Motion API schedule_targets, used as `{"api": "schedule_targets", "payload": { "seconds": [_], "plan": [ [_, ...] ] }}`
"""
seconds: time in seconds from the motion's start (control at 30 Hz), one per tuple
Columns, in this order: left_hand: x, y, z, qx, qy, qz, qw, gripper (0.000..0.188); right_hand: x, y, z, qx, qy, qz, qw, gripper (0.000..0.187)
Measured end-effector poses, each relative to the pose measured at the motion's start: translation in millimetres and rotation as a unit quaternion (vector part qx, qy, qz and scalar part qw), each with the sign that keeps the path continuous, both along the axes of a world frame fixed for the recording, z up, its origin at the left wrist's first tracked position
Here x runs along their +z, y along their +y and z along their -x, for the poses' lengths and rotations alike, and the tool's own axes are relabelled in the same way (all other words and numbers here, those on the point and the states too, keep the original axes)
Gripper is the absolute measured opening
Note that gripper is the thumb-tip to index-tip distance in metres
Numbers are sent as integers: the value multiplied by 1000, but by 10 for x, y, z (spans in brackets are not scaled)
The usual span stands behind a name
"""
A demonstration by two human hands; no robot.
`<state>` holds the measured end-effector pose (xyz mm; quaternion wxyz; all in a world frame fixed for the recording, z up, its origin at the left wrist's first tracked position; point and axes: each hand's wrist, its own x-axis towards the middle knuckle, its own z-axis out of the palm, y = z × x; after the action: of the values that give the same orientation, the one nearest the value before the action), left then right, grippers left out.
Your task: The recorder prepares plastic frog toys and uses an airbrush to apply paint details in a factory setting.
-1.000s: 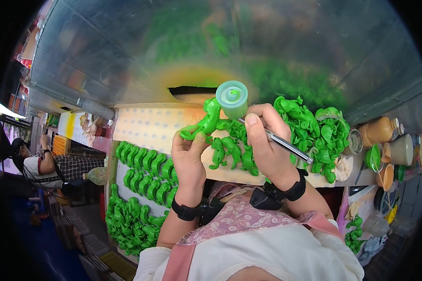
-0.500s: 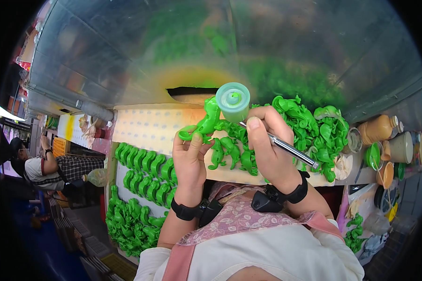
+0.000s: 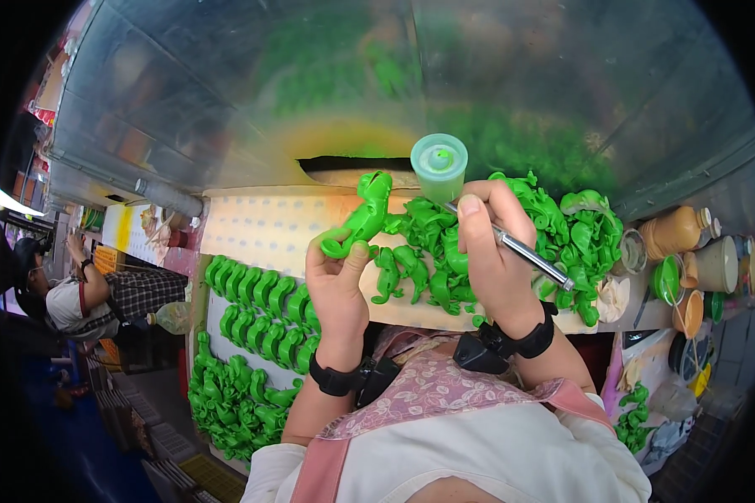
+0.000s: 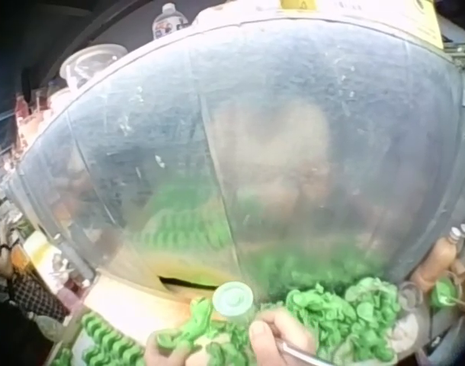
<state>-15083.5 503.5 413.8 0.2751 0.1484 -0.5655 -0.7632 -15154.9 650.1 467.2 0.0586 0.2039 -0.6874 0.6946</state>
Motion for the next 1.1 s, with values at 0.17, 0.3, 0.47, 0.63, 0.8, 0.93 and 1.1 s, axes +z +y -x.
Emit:
{"api": "schedule_targets", "payload": {
  "seconds": [0.17, 0.3, 0.47, 0.63, 0.8, 0.93, 1.1],
  "plan": [
    [0, 20, 12, 11, 9, 52, 999, 22, 54, 14, -100, 51, -20, 23, 998, 18],
    [8, 29, 4, 11, 13, 61, 998, 22, 53, 8, -67, 37, -12, 24, 999, 19],
    [15, 29, -11, 14, 17, 72, 997, 23, 35, 6, 4, -33, -34, 24, 999, 18],
    [24, 52, -5, 17, 31, 93, 995, 24, 71, 34, -49, 17, -16, 12, 1000, 18],
    [34, 54, 1, 19, 30, 97, 995, 23, 98, 44, -94, 43, -36, 29, 998, 19],
    [46, 50, -10, 17, 27, 108, 994, 23, 67, 22, -30, 22, -11, 26, 999, 18],
    [54, 45, -14, 20, 25, 113, 993, 23, 29, 4, 34, -25, 1, 20, 999, 17]
  ]
}}
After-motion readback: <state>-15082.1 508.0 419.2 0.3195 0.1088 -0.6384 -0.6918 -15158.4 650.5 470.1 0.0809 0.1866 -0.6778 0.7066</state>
